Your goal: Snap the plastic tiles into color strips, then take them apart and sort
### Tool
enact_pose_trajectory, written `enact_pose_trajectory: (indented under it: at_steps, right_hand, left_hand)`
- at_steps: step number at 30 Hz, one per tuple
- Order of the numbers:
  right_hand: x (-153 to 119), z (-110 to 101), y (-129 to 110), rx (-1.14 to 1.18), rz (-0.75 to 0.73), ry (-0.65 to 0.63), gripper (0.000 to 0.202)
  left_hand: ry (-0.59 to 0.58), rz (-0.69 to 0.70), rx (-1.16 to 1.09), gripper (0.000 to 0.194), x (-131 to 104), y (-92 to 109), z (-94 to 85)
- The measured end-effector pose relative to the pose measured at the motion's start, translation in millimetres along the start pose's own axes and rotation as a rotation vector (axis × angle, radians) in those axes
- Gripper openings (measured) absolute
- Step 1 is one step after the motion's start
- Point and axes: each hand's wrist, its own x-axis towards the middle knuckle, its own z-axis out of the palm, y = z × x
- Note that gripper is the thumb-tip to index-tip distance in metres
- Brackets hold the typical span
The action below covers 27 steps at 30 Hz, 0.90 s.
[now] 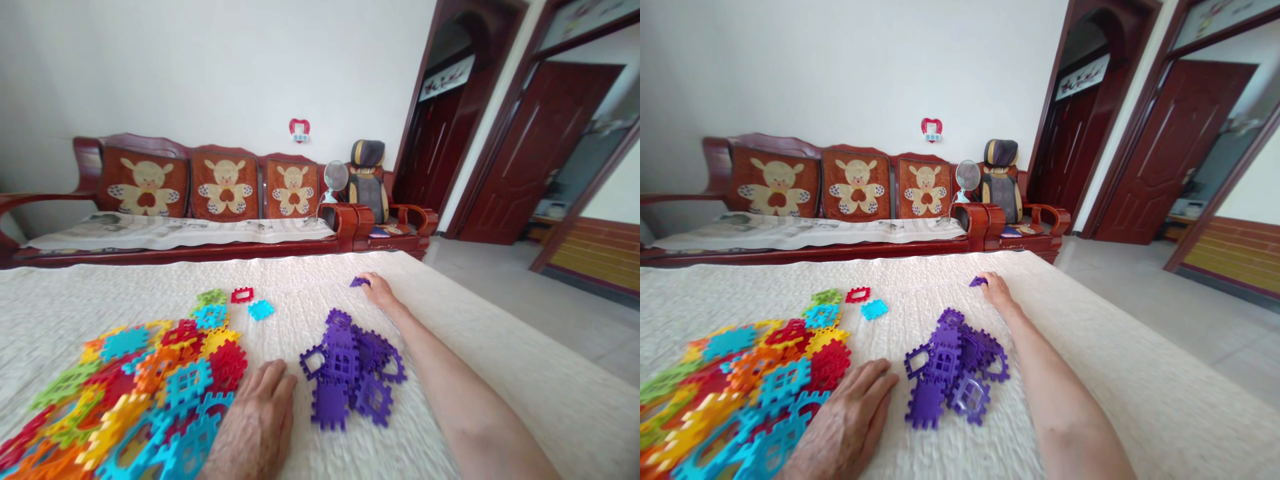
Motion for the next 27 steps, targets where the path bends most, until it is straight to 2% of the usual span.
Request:
enact_pose_trajectory:
  at_steps: [9,14,17,20,22,23,25,27]
  right_hand:
    - [4.6,3.2,-4.4,0.057,0.001,0.022,0.036]
    - [-4.2,-6.5,-26.9,0.139,0.042,0.035,0.039]
    - [-19.6,-26.4,-51.3,0.256,0.006,-0.134,0.031]
    - [-35.5,-60.5,-77.6,0.502,-0.101,-0.566,0.038]
    - [-42.2,-83.6,-92.5,0.463,-0.14,-0.847,0.048]
    - [-44.3,-93.0,-98.8,0.413,-0.136,-0.941,0.052]
    - [-47.0,-105.0,-108.9,0.32,-0.14,-0.997,0.059]
    - [-49.2,-107.0,-117.2,0.258,-0.174,-0.971,0.063]
  left_hand:
    - [-0.04,-0.026,-0.038,0.031,4.4,3.4,-4.9]
    - [-0.06,-0.036,-0.066,0.03,2.0,3.6,-5.3]
    - [-0.06,-0.039,-0.075,0.031,1.4,3.1,-4.8]
    - [-0.056,-0.04,-0.08,0.033,1.4,2.4,-4.5]
    - [-0.038,-0.035,-0.086,0.035,1.0,1.5,-4.0]
    - [-0.026,-0.031,-0.089,0.036,0.8,1.0,-3.7]
    - [0.0,-0.026,-0.098,0.037,0.3,0.4,-3.6]
    - [0.017,-0.01,-0.121,0.038,0.5,0.9,-5.2]
